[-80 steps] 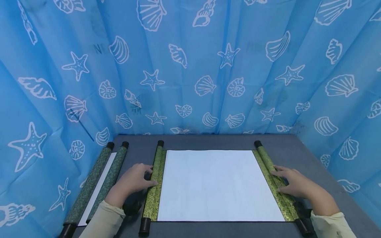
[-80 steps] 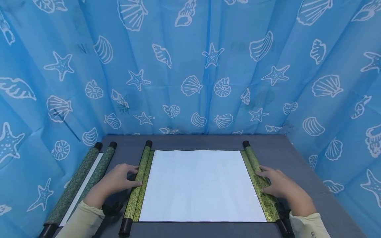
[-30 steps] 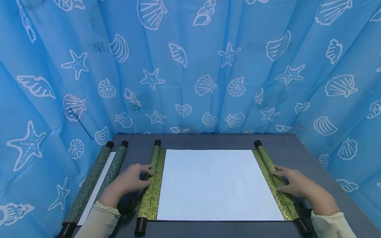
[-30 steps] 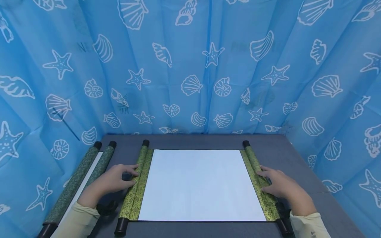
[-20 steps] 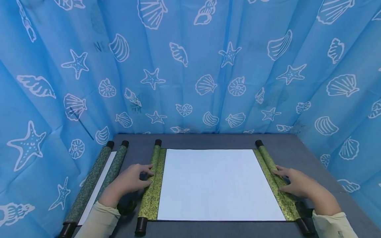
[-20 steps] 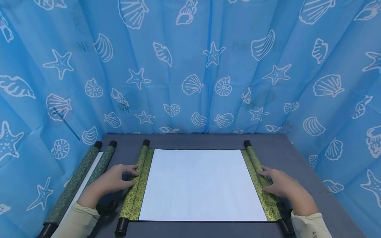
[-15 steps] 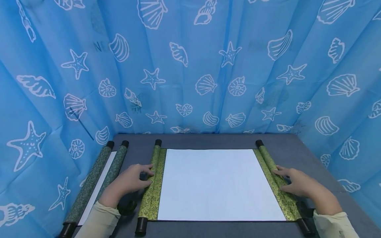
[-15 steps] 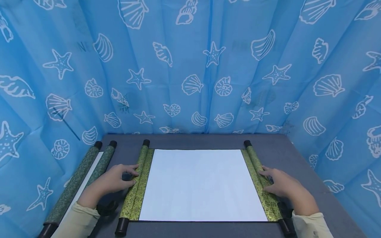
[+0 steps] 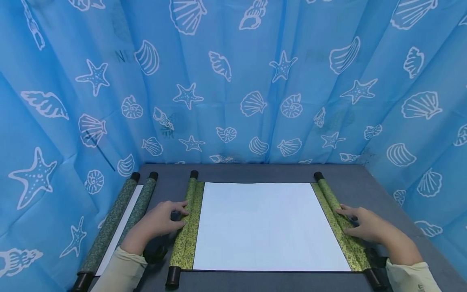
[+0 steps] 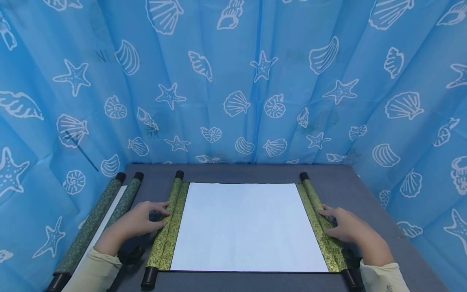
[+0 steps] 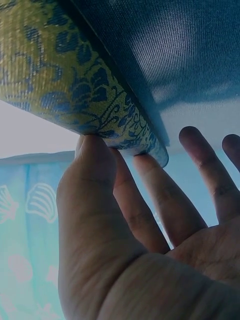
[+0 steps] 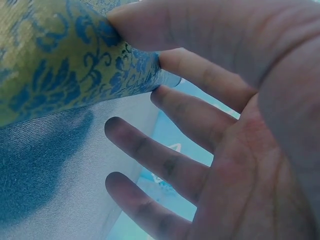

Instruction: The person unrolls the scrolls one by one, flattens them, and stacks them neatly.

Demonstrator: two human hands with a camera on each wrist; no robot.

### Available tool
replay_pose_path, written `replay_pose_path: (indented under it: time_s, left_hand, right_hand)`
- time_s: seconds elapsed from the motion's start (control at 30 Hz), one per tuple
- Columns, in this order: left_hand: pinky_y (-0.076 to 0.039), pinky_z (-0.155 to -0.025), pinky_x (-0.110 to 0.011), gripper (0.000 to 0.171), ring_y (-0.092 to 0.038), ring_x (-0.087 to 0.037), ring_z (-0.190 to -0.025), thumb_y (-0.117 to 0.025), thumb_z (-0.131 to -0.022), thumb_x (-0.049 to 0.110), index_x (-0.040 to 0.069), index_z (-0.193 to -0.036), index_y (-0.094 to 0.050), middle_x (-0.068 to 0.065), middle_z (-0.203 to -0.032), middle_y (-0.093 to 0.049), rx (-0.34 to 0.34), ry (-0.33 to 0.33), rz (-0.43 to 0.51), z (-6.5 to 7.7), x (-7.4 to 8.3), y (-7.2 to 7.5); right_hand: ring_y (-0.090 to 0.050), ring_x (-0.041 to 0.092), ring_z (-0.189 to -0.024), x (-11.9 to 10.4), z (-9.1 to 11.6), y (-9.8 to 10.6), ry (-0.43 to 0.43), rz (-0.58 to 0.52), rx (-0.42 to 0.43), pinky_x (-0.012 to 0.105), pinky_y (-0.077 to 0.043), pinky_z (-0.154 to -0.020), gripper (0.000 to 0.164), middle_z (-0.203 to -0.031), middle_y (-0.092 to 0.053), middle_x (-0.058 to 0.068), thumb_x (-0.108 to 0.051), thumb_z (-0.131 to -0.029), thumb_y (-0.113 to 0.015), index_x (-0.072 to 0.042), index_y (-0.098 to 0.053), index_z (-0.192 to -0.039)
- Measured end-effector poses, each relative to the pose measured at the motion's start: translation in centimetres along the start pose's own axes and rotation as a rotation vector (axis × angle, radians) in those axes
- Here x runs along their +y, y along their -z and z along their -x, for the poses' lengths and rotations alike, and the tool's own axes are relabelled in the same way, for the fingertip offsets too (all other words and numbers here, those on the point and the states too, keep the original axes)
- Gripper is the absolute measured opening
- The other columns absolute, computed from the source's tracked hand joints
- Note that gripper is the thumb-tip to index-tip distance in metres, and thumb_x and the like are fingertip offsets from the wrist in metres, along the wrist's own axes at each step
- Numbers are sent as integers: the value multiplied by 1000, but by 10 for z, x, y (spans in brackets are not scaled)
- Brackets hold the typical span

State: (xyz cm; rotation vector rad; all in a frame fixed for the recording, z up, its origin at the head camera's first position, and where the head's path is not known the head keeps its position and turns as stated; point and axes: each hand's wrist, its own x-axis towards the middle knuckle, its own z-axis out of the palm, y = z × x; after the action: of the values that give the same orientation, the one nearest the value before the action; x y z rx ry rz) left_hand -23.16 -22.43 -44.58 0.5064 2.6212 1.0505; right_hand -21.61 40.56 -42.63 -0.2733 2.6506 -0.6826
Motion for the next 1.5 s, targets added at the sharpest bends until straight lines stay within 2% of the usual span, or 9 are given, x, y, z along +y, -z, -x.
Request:
replay_pose_path:
  time_s: [0.33,0.67,0.87,0.93,1.03,1.13,1.2,1.3,1.5]
  left_hand:
    - [-34,-44,-29,30,-23,-12,-45,-75,-98,11,5,-127,-77,-21,-164,-46,-1,6,-7,0,0,-1]
    - [-34,-44,-28,30,-22,-11,-45,-76,-98,11,4,-127,-77,-21,-164,-46,0,3,-8,1,2,1]
    - [-33,-45,-31,30,-20,-12,-48,-76,-98,11,3,-127,-76,-23,-164,-46,-8,-1,0,1,2,1]
    - [-32,-46,-32,30,-24,-12,-50,-75,-98,10,3,-127,-76,-22,-164,-46,-9,2,-1,1,1,-1]
    - [-33,-47,-33,30,-49,-13,-62,-73,-99,10,3,-128,-75,-21,-165,-45,-10,-6,-12,0,1,-3]
    - [-36,-49,-33,30,-70,-29,-103,-72,-100,10,3,-129,-74,-21,-166,-44,-10,-21,-29,0,2,-5]
    - [-40,-53,-34,30,-64,-41,-128,-72,-101,10,4,-130,-74,-20,-166,-44,-11,-25,-41,0,3,-5]
    - [-45,-65,-38,31,-43,-50,-150,-72,-101,11,4,-131,-74,-20,-167,-43,-15,-25,-61,1,6,-6]
    - [-47,-88,-50,33,-37,-51,-154,-73,-101,15,4,-133,-72,-20,-167,-42,-32,-11,-66,5,10,-7]
  right_hand:
    - [-66,35,-101,3,0,-1,14,-35,4,33,-43,-51,74,-162,-18,46,-12,-92,-79,9,-46,-155]
    - [-63,55,-115,1,2,-3,18,-25,9,34,-43,-53,74,-163,-18,45,-12,-93,-78,8,-45,-156]
    - [-62,33,-82,-1,3,-6,18,-38,16,31,-41,-52,74,-164,-15,44,-11,-94,-77,8,-43,-157]
    - [-61,30,-82,-1,3,-7,20,-28,23,31,-41,-52,74,-165,-16,43,-12,-94,-78,8,-44,-157]
    - [-64,51,-112,-1,3,-8,32,29,35,37,-50,-63,73,-165,-20,43,-16,-94,-79,7,-46,-156]
    - [-41,69,-136,-2,3,-9,49,77,46,53,-56,-80,73,-164,-23,42,-18,-94,-79,6,-48,-155]
    - [-30,72,-140,-2,4,-10,62,95,57,66,-53,-92,71,-163,-25,43,-18,-94,-79,7,-50,-154]
    - [-28,73,-140,-2,5,-13,70,85,71,73,-48,-98,70,-163,-26,43,-18,-94,-79,8,-50,-153]
    - [-29,72,-141,-4,6,-15,50,87,77,76,-45,-100,68,-162,-26,44,-25,-96,-78,6,-53,-151]
